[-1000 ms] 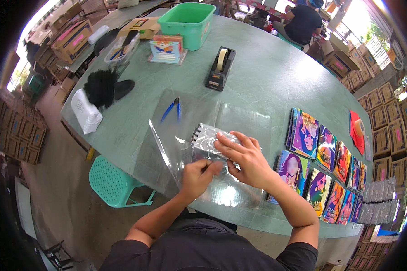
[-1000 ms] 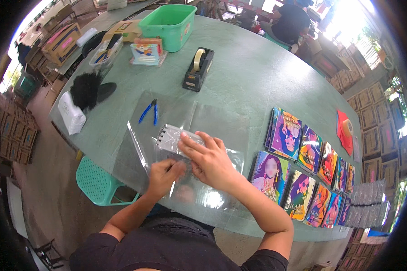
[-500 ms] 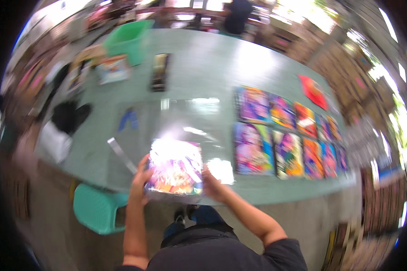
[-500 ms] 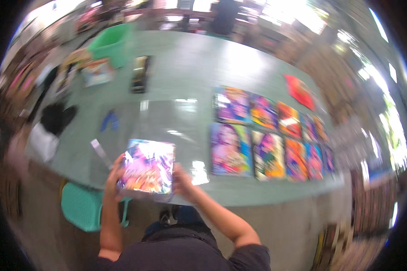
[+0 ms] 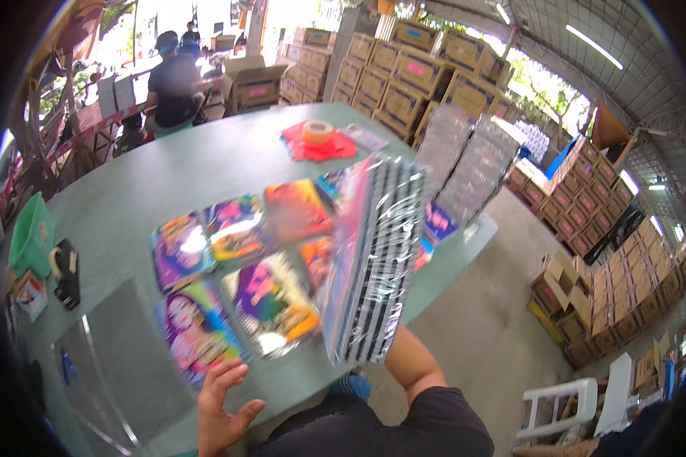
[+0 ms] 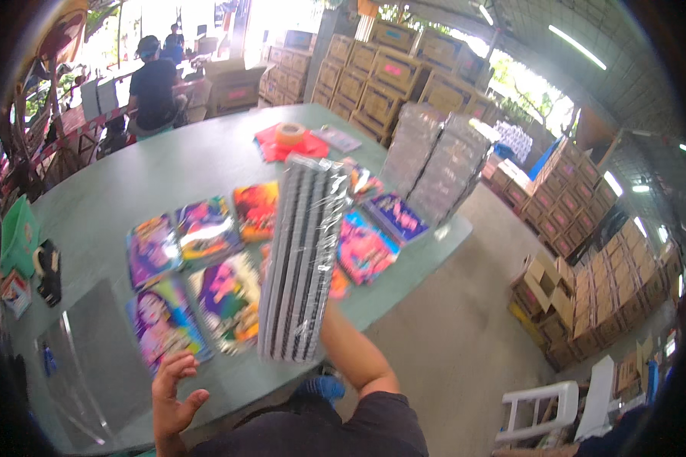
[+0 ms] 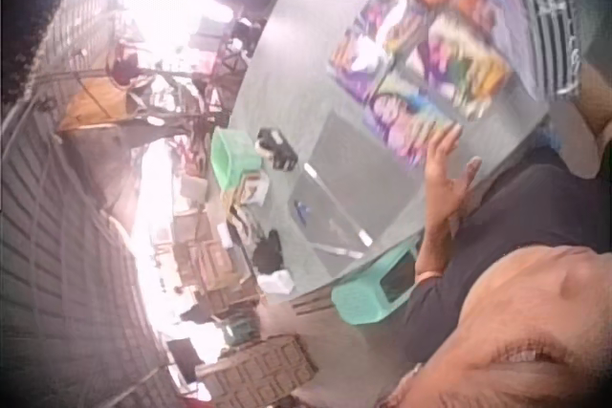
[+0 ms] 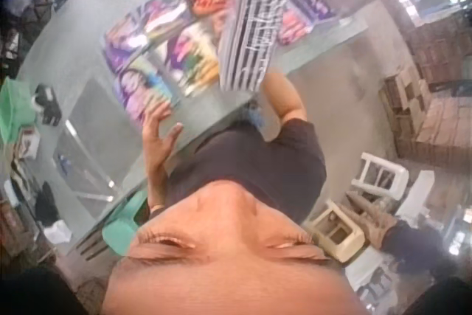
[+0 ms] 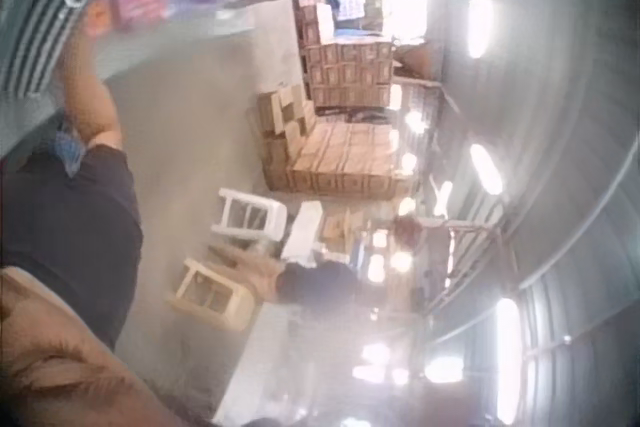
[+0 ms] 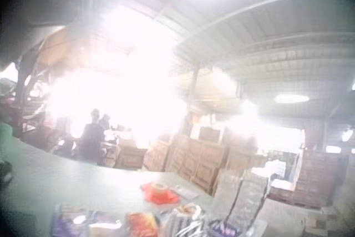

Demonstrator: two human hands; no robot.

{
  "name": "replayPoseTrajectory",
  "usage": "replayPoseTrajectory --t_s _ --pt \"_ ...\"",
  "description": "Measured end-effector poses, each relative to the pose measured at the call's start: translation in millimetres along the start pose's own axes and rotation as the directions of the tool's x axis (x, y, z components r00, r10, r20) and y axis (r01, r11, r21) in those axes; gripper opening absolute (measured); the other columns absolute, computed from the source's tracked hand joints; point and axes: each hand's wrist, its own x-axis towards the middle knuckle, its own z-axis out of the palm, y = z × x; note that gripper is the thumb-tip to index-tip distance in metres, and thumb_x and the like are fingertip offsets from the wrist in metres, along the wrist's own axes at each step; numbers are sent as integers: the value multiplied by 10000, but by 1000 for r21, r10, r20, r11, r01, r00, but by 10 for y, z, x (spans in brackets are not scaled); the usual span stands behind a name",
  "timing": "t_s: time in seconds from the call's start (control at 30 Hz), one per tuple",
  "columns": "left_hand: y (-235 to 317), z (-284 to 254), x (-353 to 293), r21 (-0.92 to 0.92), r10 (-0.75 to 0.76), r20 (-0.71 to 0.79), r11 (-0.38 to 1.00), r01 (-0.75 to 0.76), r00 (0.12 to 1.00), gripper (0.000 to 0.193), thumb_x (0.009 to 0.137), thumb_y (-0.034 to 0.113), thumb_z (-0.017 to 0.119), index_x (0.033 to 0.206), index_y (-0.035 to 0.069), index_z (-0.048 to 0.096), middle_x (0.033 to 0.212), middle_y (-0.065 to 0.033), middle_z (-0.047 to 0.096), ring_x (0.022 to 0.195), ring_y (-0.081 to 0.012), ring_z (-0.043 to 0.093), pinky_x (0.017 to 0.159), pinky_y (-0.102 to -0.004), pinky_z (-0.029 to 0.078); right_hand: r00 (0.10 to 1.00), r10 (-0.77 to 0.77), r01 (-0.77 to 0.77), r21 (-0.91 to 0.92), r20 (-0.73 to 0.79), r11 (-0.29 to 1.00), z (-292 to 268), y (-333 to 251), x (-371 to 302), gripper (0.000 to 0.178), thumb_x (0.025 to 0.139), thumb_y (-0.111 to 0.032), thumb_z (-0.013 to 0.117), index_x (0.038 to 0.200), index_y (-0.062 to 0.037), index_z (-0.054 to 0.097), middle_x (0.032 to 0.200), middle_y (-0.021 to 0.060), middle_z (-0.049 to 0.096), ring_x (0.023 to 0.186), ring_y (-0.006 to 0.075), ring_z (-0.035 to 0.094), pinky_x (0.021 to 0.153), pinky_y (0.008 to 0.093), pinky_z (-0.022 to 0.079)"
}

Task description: The person organizes notebooks on a table, places stacks into clear plastic sleeves, and seals them using tape from a dispenser.

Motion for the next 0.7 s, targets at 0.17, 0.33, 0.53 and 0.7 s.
replayPoseTrajectory --t_s 0.17,0.33,0.53,0.7 --pt "-39 1334 1136 -233 -173 -5 958 167 985 386 752 42 717 1117 18 594 1030 -119 623 887 -193 622 775 -305 510 899 -437 367 -505 -23 781 -85 -3083 702 399 887 -317 609 1203 -87 526 1142 60 592 976 200 604 801 358 531" --pt "289 2043 1915 -84 -145 70 985 151 987 414 748 47 728 1138 24 588 975 -117 637 849 -173 629 734 -273 513 648 -760 403 -821 -57 405 -38 -5237 1731 447 825 -203 704 1154 14 493 1007 98 585 837 205 603 691 371 543" --pt "105 2513 2395 32 -214 24 976 214 976 383 757 52 725 1114 9 593 908 -123 635 794 -175 638 698 -284 515 707 -698 -183 -983 -117 -20 -848 -6651 2132 570 811 -377 675 1197 2 496 1080 185 581 1010 303 564 854 429 478" --pt "76 2757 2567 88 -238 68 969 232 969 352 749 81 743 1075 32 623 878 -96 635 738 -158 603 664 -274 490 878 -478 -472 -216 -29 -854 -1123 -6104 2117 734 763 -427 684 1343 -75 403 1255 228 511 1185 343 493 973 433 413"
